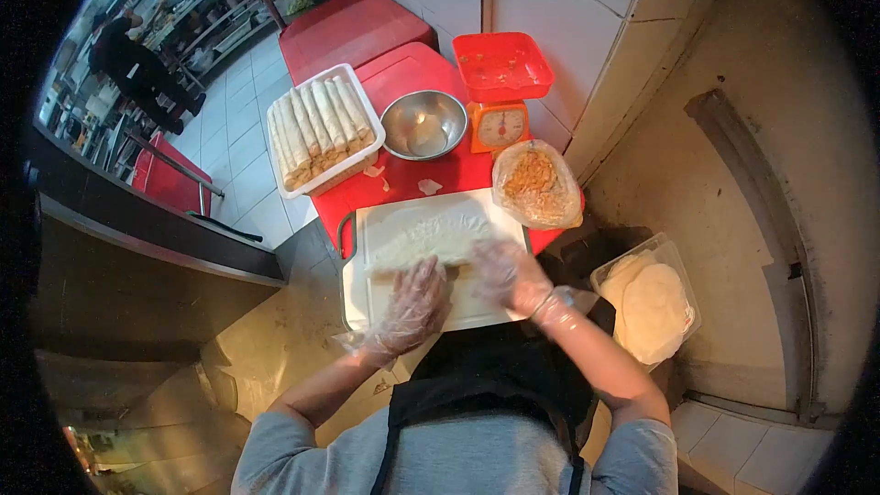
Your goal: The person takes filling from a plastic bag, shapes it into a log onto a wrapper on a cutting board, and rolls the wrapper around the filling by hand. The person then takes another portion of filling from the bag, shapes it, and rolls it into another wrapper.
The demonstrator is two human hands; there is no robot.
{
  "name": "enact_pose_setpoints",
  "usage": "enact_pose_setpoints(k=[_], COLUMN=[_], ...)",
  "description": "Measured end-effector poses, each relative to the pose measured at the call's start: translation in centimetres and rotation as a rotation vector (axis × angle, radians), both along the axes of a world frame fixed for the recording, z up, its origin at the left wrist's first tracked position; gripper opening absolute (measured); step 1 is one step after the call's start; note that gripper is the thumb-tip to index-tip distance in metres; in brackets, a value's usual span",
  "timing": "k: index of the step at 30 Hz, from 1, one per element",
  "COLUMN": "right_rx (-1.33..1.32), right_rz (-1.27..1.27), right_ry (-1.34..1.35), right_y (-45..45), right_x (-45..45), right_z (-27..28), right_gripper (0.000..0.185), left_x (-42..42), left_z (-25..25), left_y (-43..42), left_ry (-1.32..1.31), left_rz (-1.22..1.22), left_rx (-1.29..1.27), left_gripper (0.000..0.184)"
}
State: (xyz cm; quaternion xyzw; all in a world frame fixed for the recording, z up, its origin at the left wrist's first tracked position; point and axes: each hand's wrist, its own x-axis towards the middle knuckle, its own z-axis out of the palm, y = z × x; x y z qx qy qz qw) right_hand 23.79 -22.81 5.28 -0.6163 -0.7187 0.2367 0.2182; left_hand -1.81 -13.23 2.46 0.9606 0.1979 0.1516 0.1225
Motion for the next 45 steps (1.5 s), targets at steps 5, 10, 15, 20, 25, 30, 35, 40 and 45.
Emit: enact_pose_setpoints(k=[5, 10, 15, 20, 25, 30, 35, 40, 45], right_rx=[0.500, 0.544, 0.445, 0.728, 0.561, 0.467, 0.749, 0.592, 0.608], right_rz=[-0.117, -0.063, 0.039, -0.116, -0.081, -0.054, -0.149, -0.034, -0.064], right_ry=[-0.277, -0.308, -0.264, -0.297, -0.141, -0.169, -0.208, -0.113, -0.242], right_y=[3.3, 4.4, 6.0, 6.7, 6.8, 8.0, 7.3, 9.2, 10.7], right_x=[-4.8, -3.3, -1.8, -4.2, -3.5, -2.1, -4.3, -1.3, -1.0], right_z=[-2.2, -3.8, -2.8, -0.9, -2.5, -1.5, -1.2, -2.9, -2.5], right_gripper=[0.053, 0.030, 0.023, 0.016, 0.018, 0.020, 0.018, 0.015, 0.015], left_x=[1.7, 1.7, 3.0, 4.0, 4.4, 5.6, 5.2, 6.6, 7.3], left_z=[2.0, 2.0, 1.8, 0.4, 0.1, 1.0, -0.2, 0.6, -0.3], left_y=[2.7, 4.4, 2.8, 4.4, 3.9, 3.0, 6.4, 4.1, 6.1], left_ry=[0.127, -0.011, -0.205, -0.148, -0.191, -0.242, -0.069, -0.233, -0.083], left_rz=[0.068, 0.037, 0.105, 0.058, 0.160, 0.223, 0.081, 0.199, 0.171], left_rx=[-0.021, -0.085, 0.106, 0.021, 0.067, 0.154, -0.065, 0.202, 0.025], left_gripper=[0.059, 0.051, 0.046, 0.051, 0.045, 0.042, 0.048, 0.046, 0.051])
